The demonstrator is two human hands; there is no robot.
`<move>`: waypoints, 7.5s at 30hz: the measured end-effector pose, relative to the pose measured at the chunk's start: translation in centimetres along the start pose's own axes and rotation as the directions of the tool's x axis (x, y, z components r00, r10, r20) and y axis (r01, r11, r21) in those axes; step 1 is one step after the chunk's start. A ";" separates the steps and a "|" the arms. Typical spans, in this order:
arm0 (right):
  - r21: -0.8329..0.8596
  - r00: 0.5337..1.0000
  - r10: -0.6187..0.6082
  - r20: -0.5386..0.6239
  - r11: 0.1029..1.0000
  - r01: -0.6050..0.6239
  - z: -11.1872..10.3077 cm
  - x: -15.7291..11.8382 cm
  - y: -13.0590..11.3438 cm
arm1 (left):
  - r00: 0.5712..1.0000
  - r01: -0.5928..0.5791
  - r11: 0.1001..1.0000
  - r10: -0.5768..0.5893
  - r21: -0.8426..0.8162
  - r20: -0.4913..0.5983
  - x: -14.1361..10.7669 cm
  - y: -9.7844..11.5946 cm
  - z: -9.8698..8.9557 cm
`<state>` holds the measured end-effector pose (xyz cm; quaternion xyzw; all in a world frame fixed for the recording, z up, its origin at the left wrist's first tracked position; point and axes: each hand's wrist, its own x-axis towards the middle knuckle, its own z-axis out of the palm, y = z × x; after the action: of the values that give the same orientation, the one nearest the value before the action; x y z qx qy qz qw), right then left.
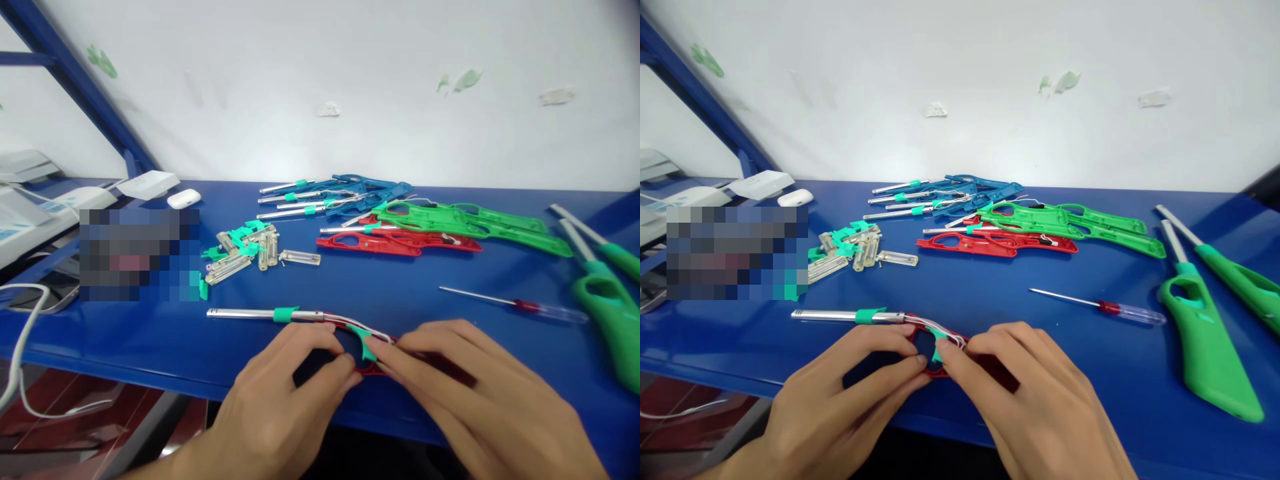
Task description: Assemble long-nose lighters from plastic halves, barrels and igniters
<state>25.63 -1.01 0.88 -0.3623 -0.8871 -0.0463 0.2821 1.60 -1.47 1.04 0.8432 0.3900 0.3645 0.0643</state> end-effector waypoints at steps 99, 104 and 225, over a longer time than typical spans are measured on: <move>0.088 0.957 0.290 0.012 0.953 -0.290 0.4 -1.3 0.2 | 0.992 -0.083 0.996 0.086 -0.034 0.094 0.8 -4.8 -2.7; 0.083 0.953 0.302 0.008 0.950 -0.301 0.6 -0.9 0.2 | 0.990 -0.091 0.995 0.093 -0.027 0.102 0.8 -4.8 -2.7; 0.149 0.969 0.217 -0.114 0.968 -0.200 0.4 -1.4 0.1 | 0.947 -0.229 0.951 0.169 0.207 0.275 1.1 -0.9 -1.6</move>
<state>26.33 -1.75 -0.22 -0.4298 -0.8250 0.0211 0.3663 0.46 -0.29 2.45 0.9197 0.3313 0.2094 -0.0244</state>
